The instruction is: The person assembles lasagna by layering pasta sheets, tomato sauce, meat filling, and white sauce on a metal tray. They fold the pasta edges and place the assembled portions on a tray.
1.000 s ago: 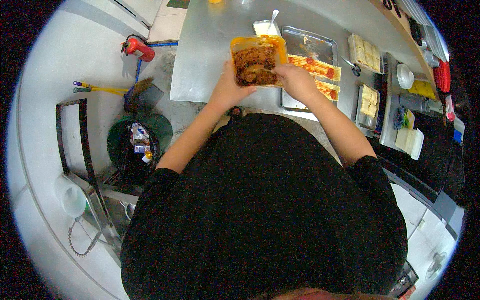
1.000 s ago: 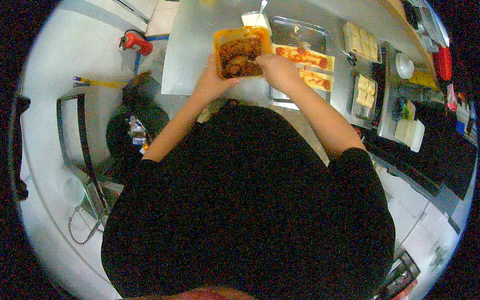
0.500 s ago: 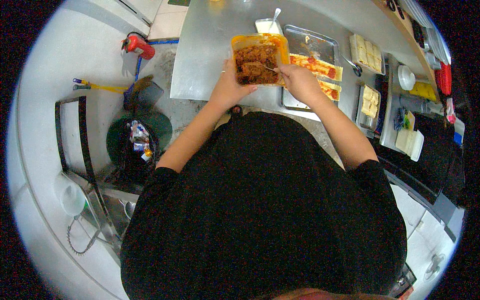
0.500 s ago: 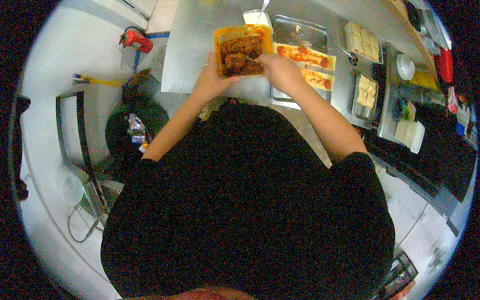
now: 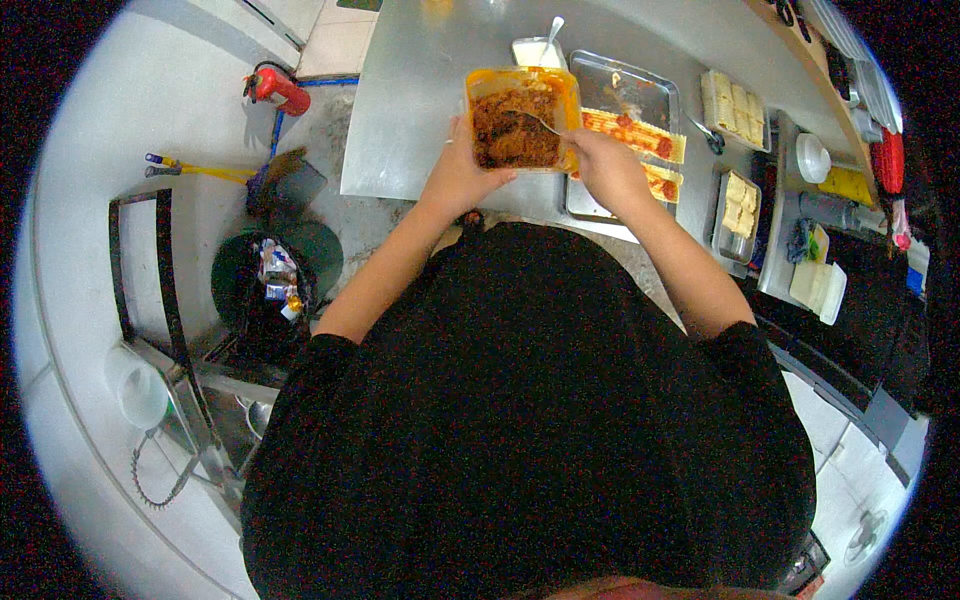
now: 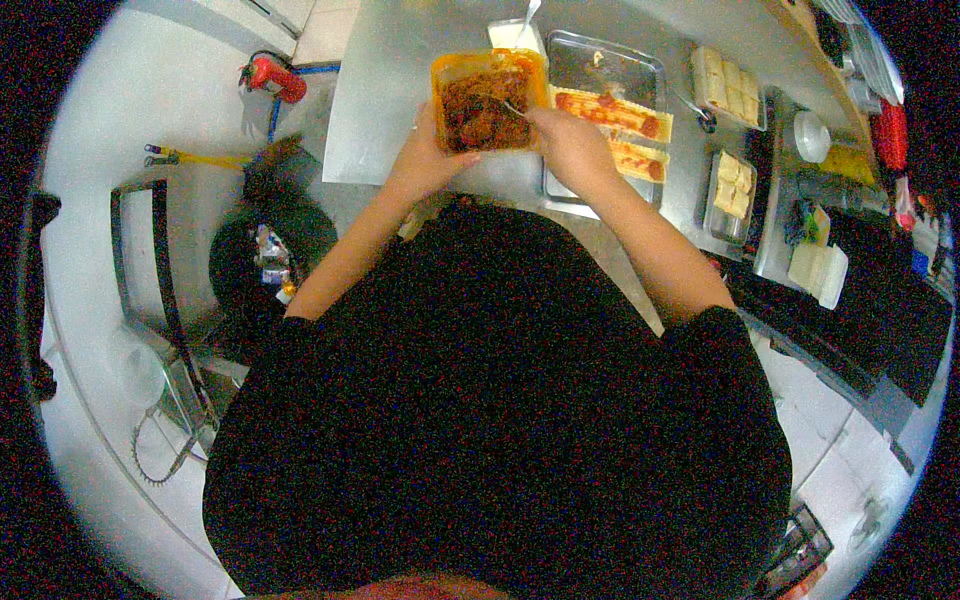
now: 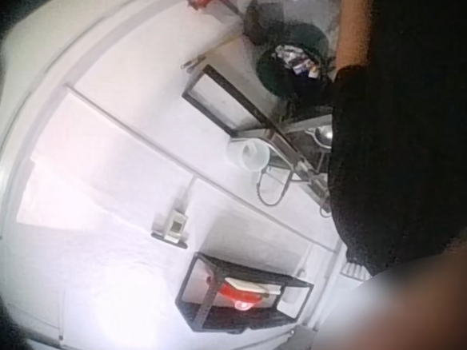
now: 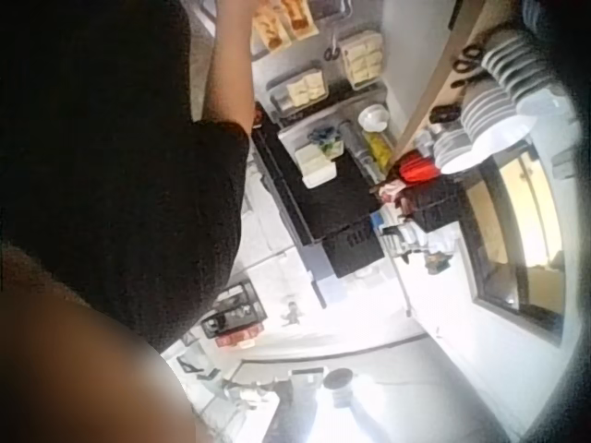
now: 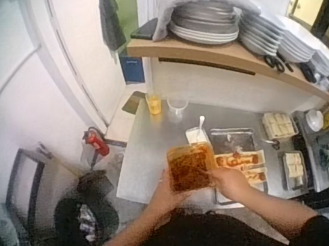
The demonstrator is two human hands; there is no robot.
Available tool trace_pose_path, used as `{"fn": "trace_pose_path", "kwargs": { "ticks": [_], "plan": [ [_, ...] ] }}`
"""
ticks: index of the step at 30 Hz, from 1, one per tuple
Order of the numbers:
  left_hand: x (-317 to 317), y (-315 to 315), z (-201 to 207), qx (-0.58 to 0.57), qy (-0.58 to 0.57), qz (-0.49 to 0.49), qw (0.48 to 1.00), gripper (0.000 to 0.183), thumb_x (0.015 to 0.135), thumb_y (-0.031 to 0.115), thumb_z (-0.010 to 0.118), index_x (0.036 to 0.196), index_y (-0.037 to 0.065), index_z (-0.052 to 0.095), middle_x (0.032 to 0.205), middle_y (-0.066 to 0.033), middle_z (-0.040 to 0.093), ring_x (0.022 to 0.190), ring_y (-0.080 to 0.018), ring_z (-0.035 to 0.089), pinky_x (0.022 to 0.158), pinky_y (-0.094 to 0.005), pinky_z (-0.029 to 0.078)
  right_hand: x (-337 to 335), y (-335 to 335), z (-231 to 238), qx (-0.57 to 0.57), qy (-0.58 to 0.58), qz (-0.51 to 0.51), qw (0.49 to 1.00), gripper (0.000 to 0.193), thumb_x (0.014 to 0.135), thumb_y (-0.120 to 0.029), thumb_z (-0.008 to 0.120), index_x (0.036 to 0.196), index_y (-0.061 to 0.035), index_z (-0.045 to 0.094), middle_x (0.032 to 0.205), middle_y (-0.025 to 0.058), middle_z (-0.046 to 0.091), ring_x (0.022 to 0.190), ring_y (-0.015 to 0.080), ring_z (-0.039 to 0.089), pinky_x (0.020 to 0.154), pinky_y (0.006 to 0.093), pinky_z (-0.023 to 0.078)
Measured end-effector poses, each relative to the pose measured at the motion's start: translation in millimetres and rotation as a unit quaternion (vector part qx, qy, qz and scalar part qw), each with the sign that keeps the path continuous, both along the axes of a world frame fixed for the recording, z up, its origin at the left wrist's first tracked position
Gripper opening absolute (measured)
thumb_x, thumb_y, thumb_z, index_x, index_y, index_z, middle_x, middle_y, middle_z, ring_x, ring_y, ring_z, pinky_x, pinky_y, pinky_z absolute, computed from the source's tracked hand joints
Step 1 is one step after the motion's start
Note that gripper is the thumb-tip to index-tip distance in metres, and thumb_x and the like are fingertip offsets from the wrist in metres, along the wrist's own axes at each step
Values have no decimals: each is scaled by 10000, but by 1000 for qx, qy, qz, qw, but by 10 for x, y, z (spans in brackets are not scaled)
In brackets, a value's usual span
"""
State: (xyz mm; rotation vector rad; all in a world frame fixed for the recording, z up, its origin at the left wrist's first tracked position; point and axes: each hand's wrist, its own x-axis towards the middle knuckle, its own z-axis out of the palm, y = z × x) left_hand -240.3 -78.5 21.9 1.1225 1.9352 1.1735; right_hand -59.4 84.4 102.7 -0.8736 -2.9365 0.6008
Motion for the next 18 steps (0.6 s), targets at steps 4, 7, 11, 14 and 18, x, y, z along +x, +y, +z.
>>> {"fn": "trace_pose_path", "kwargs": {
  "ticks": [4,7,11,14,18],
  "plan": [
    [4,-17,-28,-3,13,10,1000,1074,681,259,888,1504,-23,258,1532,-334,312,1459,-462,262,1209,-455,257,158,-37,111,-24,18,-53,998,269,926,-172,540,1149,-89,666,1019,188,701,934,373,685,812,501,539],
    [39,-30,-16,-19,53,29,998,1035,682,252,888,1479,-20,287,1501,-335,345,1428,-457,324,1193,-449,291,131,-29,121,10,-26,-40,999,261,923,-192,543,1117,-79,675,1013,189,706,929,383,689,804,509,543],
    [35,-30,50,4,20,17,1000,974,681,238,889,1434,-18,327,1422,-305,426,1354,-458,418,1152,-458,354,-122,94,72,23,-196,-21,980,236,894,-158,555,1063,-67,694,955,205,703,920,384,685,816,495,537],
    [15,-24,102,-5,24,6,1000,1052,710,328,877,1498,-23,274,1490,-292,408,1381,-426,423,1159,-441,341,-307,119,20,5,-243,13,970,241,869,-158,556,1033,-65,706,959,203,710,926,381,689,827,498,537],
    [4,-20,105,2,9,-3,1000,1004,698,277,878,1472,-13,308,1453,-271,436,1351,-425,446,1138,-452,367,-441,153,-38,-10,-213,78,974,241,847,-150,572,1024,-71,715,968,198,712,925,376,689,830,495,538]
  ]
}}
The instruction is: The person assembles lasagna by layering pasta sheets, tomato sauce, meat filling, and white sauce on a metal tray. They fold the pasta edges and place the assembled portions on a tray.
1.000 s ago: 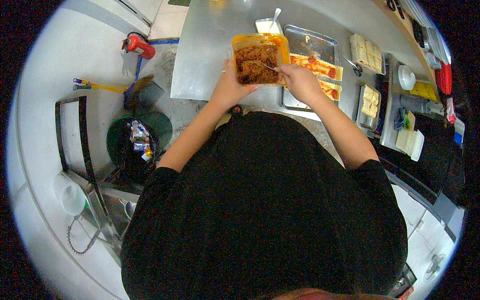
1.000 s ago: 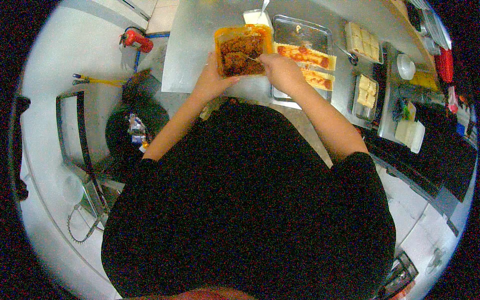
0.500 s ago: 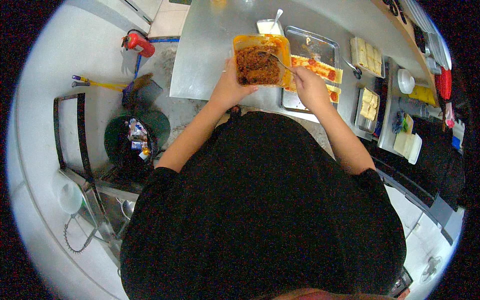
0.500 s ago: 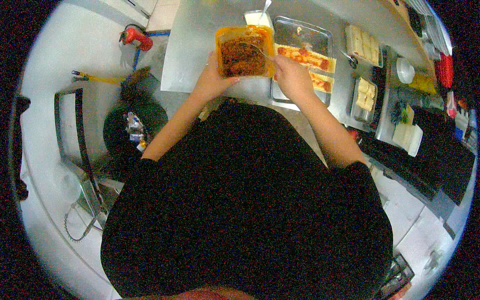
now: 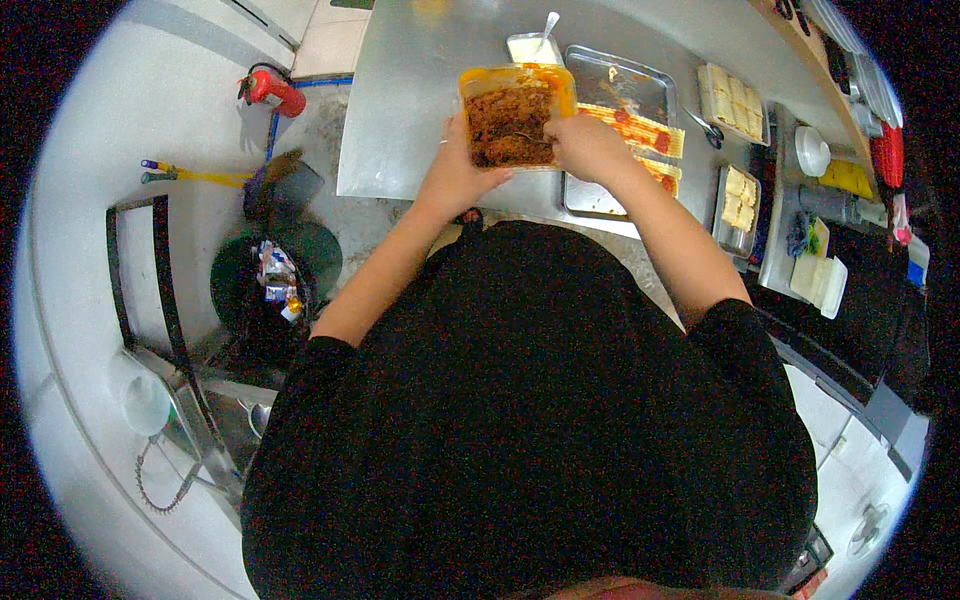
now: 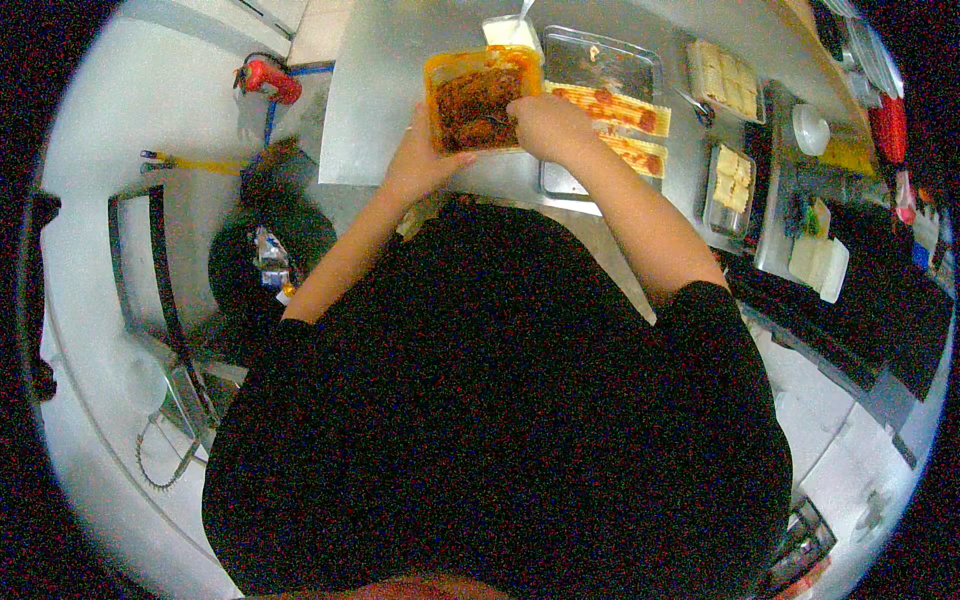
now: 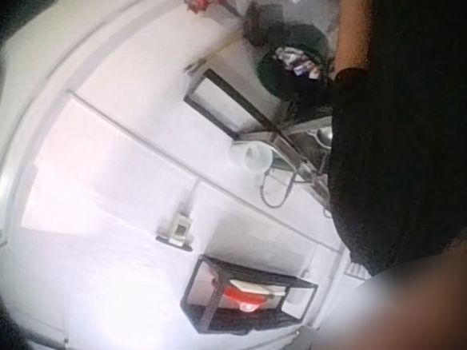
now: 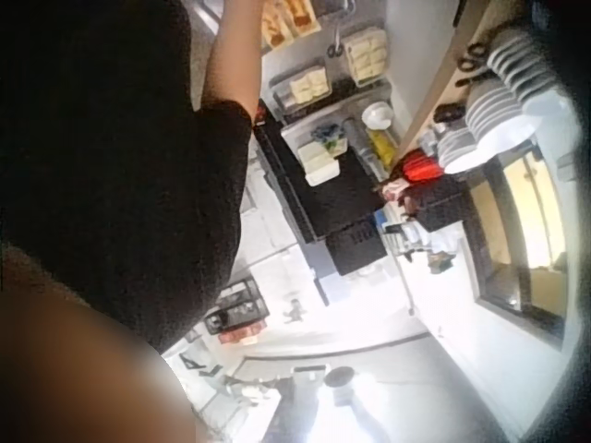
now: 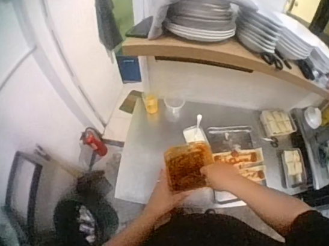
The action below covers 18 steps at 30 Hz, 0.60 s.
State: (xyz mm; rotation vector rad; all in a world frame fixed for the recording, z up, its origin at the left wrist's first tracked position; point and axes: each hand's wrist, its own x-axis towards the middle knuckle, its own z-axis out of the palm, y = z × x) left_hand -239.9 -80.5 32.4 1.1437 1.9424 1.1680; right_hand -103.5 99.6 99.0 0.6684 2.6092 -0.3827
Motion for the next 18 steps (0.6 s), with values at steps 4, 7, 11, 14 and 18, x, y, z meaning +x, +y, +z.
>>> {"fn": "trace_pose_path", "kwargs": {
  "ticks": [4,7,11,14,18],
  "plan": [
    [-9,-12,-47,36,3,-2,999,991,673,219,886,1453,-21,322,1432,-273,444,1358,-441,422,1135,-460,371,-5,17,-53,-14,31,44,998,236,837,-137,588,1027,-79,716,968,185,713,933,369,686,833,490,538],
    [-15,-13,-83,30,-6,-2,1000,1027,675,239,886,1476,-29,302,1469,-295,413,1407,-457,353,1169,-461,324,-4,37,-90,-25,16,52,998,237,841,-137,589,1034,-84,716,980,178,715,942,365,684,840,483,536],
    [-13,-1,-111,-17,-22,2,1000,1070,679,270,887,1500,-34,272,1522,-317,348,1463,-467,249,1205,-461,259,-16,59,-103,-37,29,62,997,236,852,-141,590,1042,-89,720,984,175,716,939,363,684,842,473,538],
    [-3,5,-118,-26,-8,6,1000,1078,685,272,885,1507,-37,260,1533,-328,325,1477,-456,223,1206,-458,257,5,64,-86,-57,43,55,996,234,862,-143,589,1046,-92,725,983,170,718,934,354,688,842,463,539],
    [6,10,-117,1,1,14,1000,1044,680,259,886,1483,-36,287,1500,-319,363,1437,-453,311,1190,-451,290,39,89,-101,-108,61,39,992,234,868,-144,581,1043,-106,732,983,169,720,946,353,689,864,468,538]
  ]
}}
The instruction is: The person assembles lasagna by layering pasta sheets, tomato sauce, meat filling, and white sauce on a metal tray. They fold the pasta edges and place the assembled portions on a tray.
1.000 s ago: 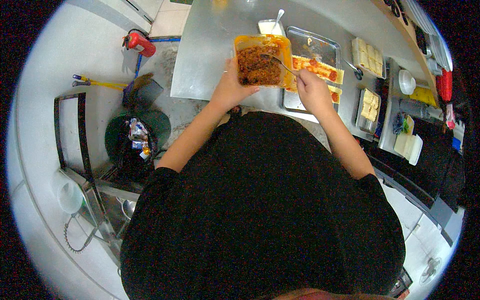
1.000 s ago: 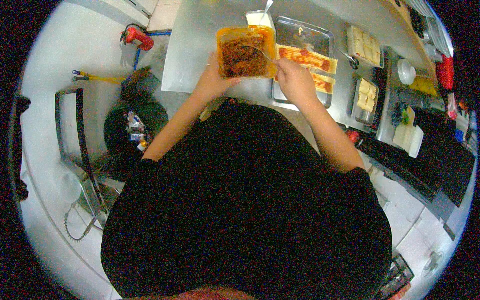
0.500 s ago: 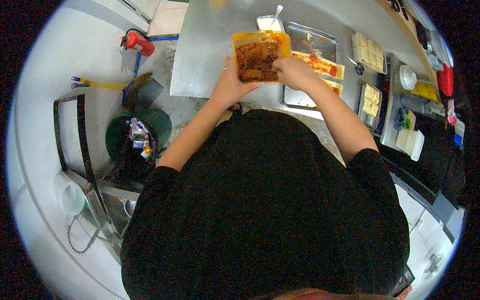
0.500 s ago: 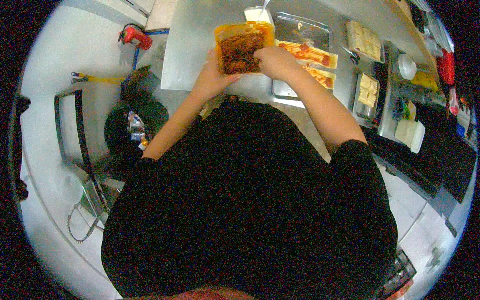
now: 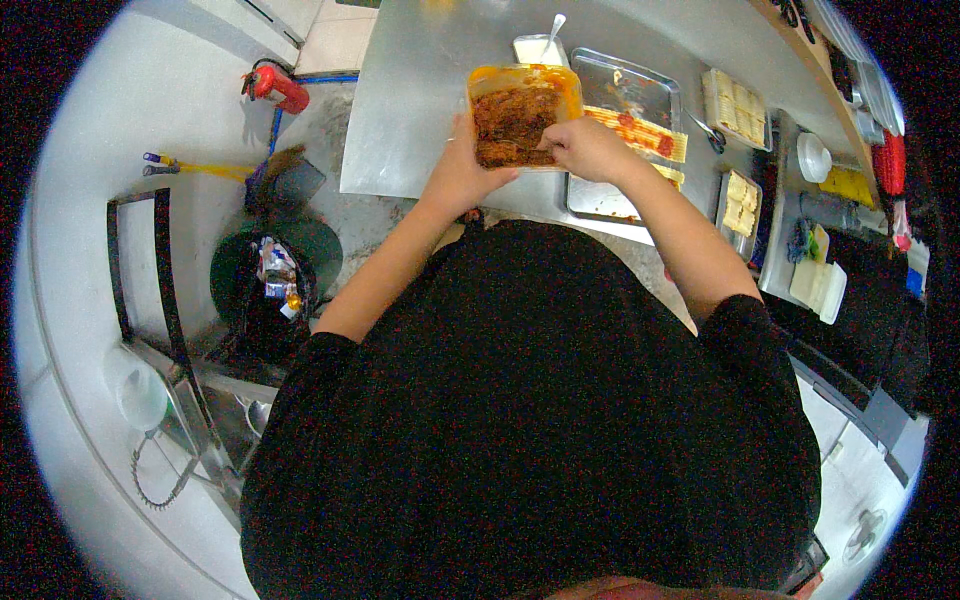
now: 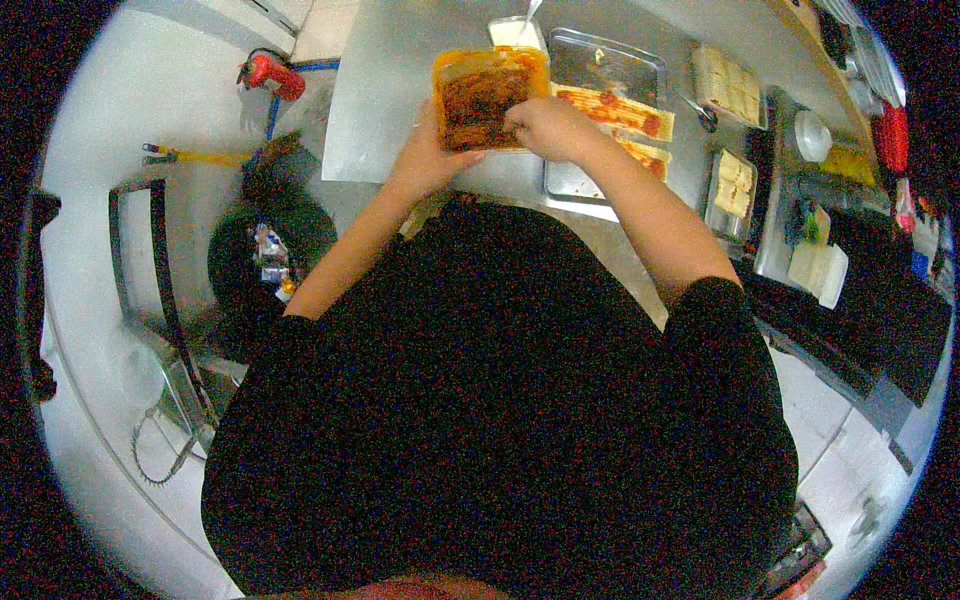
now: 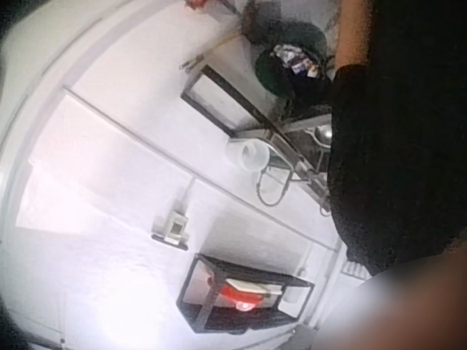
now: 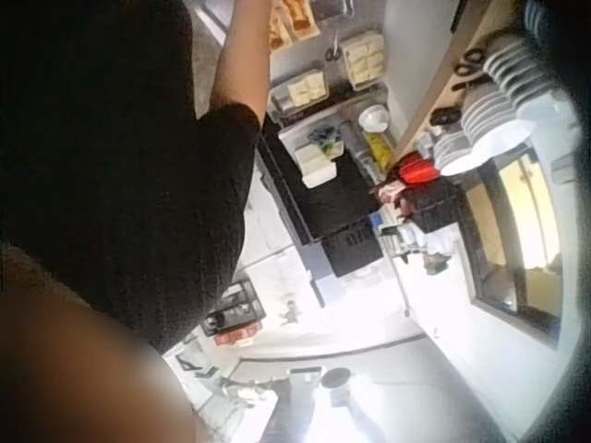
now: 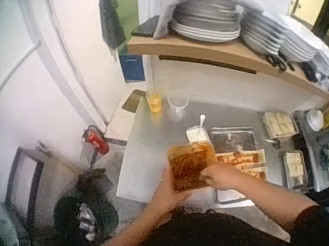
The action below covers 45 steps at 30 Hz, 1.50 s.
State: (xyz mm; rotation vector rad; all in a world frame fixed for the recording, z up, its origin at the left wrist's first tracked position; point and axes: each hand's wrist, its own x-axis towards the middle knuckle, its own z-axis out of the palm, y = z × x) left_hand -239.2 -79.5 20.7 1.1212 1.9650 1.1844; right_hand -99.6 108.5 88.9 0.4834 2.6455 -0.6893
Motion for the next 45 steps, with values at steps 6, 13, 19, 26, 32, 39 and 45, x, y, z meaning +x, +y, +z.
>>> {"fn": "trace_pose_path", "kwargs": {
  "ticks": [6,13,19,26,32,39,45],
  "plan": [
    [-23,4,7,20,2,-8,1000,1010,666,236,892,1453,-28,317,1448,-288,412,1369,-437,410,1160,-445,336,-65,183,-149,-108,4,-15,994,224,891,-182,608,1051,-105,745,969,139,733,940,310,694,869,426,536],
    [-44,-14,-43,8,-58,-18,998,1029,670,268,895,1466,-29,314,1489,-282,384,1379,-429,406,1149,-439,354,183,331,-159,-298,-13,-206,932,159,921,-125,638,1029,-67,739,705,-1,601,547,83,496,499,245,398],
    [32,-185,149,-19,90,96,991,864,722,257,857,1424,-5,428,1455,-263,448,1301,-426,495,1082,-449,423,956,495,-152,-408,86,-369,831,172,949,-143,630,1093,-77,697,658,-64,492,502,32,372,440,211,275],
    [418,118,841,143,282,45,948,364,785,129,757,1132,46,685,1119,-182,656,1029,-337,638,917,-429,505,1975,1459,-496,-143,137,-353,914,216,954,-205,629,1098,-60,696,842,57,667,778,169,616,692,308,483],
    [1363,1442,667,56,301,-88,948,308,845,195,697,1134,88,698,1035,-176,656,929,-352,635,824,-453,522,2030,2065,-1053,4,116,-191,975,260,930,-169,571,1160,-92,663,1168,165,686,1047,387,654,887,474,532],
    [1582,2431,-405,-176,298,-76,935,357,896,305,646,1172,82,692,1103,-219,651,1031,-409,613,932,-488,505,2053,2269,-1195,65,97,-80,990,324,963,-153,476,1241,-145,640,1184,165,673,1084,360,641,907,458,527],
    [1541,2612,-656,-129,270,-7,954,395,841,340,721,1181,140,705,1080,-189,674,1028,-390,619,917,-483,507,2266,2292,-1154,48,119,-94,987,323,964,-148,474,1245,-153,633,1136,145,682,1038,351,658,879,455,538]
  ]
}}
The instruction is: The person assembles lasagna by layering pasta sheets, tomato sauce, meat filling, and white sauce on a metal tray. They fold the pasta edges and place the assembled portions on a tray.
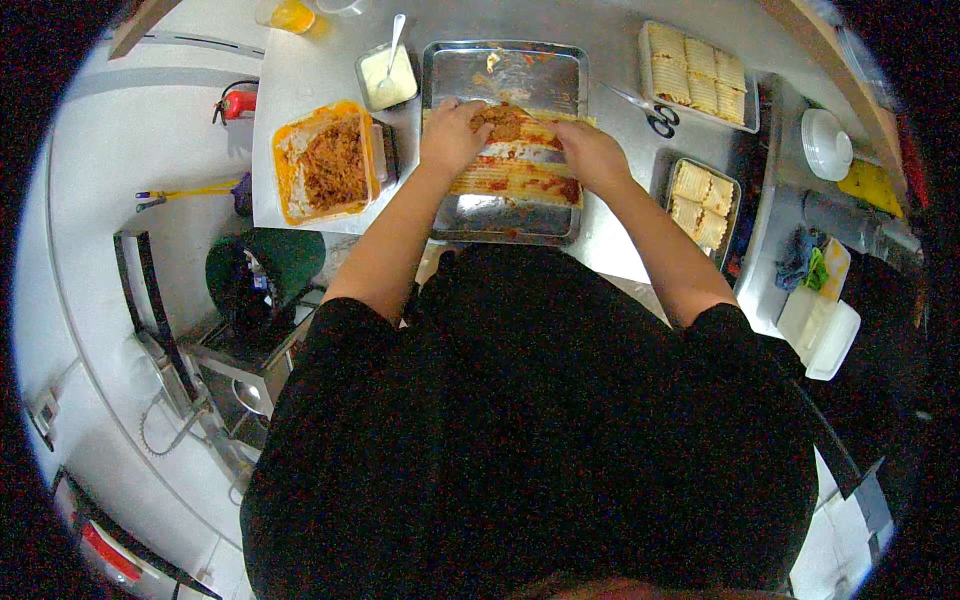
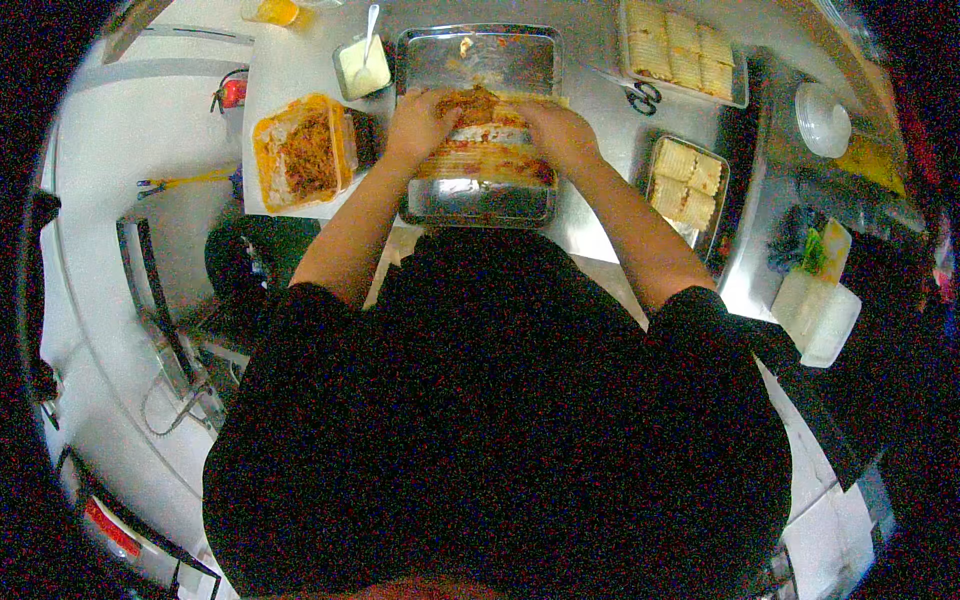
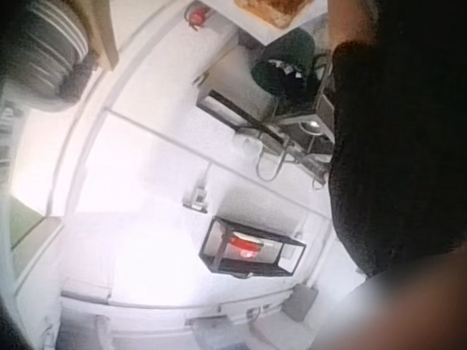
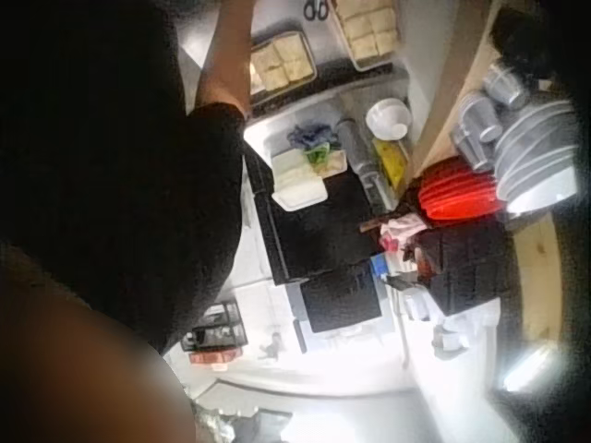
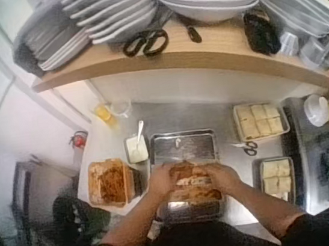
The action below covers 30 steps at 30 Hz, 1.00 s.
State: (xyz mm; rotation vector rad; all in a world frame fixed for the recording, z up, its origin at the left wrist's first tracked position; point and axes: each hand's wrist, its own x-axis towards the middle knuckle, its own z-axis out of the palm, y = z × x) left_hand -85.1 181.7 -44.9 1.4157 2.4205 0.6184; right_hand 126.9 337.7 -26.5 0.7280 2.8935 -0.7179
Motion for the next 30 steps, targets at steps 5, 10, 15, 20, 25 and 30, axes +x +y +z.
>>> {"fn": "trace_pose_path", "kwargs": {
  "ticks": [5,10,15,20,25,30],
  "plan": [
    [-100,149,-204,-33,7,-97,995,394,787,384,770,1122,178,748,1063,-173,672,1021,-361,626,904,-459,514,139,-142,-31,25,-23,9,999,303,924,-138,509,1200,-154,633,1082,141,684,949,356,685,798,467,562],
    [-169,214,-363,-92,31,-96,991,400,766,395,786,1104,183,761,1035,-163,670,1025,-361,622,907,-454,513,39,-122,-74,60,-18,18,998,338,887,-107,516,1207,-127,623,1061,151,681,934,357,691,770,467,569],
    [-159,191,-306,-42,16,-82,996,427,751,394,802,1114,174,752,1080,-167,649,1050,-360,612,915,-455,514,60,-51,50,45,3,-9,999,338,867,-89,524,1191,-103,623,1055,156,676,944,349,691,782,462,568],
    [-153,204,-255,0,-25,-71,997,370,754,361,802,1073,177,763,1069,-154,642,1041,-344,610,925,-438,506,132,-172,124,30,-111,13,993,333,878,-92,525,1196,-105,623,1134,155,675,987,342,685,811,456,562],
    [-135,255,-296,-5,-23,-80,997,340,751,403,804,1001,174,778,1006,-143,658,996,-353,616,878,-450,509,152,-194,153,19,-103,-5,994,293,895,-93,504,1163,-105,621,1129,164,678,965,349,689,799,458,565],
    [-103,276,-333,-28,11,-87,996,335,734,393,814,964,151,785,1073,-129,661,1003,-319,618,914,-436,493,104,-190,158,8,-89,-30,996,275,899,-105,501,1148,-114,619,1093,173,687,958,352,690,794,464,565]
  ]
}}
